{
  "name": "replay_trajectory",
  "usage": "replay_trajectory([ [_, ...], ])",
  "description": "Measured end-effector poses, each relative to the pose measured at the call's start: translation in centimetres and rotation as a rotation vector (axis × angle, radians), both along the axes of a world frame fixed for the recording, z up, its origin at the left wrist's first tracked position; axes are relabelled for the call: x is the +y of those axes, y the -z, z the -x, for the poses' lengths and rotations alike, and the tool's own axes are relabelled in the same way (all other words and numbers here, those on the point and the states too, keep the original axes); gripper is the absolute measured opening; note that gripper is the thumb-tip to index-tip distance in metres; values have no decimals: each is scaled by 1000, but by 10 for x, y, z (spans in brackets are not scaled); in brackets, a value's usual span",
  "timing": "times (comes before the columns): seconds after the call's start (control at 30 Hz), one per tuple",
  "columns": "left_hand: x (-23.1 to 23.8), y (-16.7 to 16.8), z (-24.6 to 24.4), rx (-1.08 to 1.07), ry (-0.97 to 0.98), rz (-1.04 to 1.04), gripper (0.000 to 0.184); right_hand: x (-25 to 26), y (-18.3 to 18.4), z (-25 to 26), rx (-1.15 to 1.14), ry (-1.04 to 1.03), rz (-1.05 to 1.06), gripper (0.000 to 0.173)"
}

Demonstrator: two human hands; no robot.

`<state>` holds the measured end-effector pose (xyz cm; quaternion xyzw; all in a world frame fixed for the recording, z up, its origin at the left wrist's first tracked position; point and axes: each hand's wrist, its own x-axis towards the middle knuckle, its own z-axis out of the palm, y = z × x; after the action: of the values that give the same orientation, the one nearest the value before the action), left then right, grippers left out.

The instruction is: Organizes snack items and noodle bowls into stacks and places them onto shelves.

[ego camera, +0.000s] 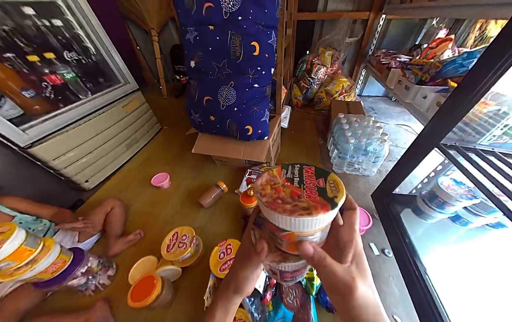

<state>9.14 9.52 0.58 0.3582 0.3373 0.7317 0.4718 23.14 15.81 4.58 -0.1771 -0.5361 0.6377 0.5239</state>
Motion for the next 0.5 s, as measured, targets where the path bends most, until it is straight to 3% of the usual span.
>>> replay_trajectory([
  [0.13, -4, 0, 6, 100, 84, -88, 50, 19, 13, -14, 63, -258, -45, 48],
  [0.17, -3, -1, 7, 122, 118, -122, 46, 21, 15, -16, 59, -287, -63, 43],
  [0.23, -2, -2, 6, 147, 115, -136, 49, 21, 18, -16, 13, -231, -119, 51],
  [0.33, 0, -2, 5, 240, 38, -42, 76, 16, 20, -12, -158, 8, -245, 103],
  [0.37, 0, -4, 3, 240, 24, -19, 77, 14, 18, -11, -169, 52, -245, 110],
  [0.5, 0, -16, -10, 115, 21, 1, 55, 16, 19, -8, -51, 7, -206, 83],
])
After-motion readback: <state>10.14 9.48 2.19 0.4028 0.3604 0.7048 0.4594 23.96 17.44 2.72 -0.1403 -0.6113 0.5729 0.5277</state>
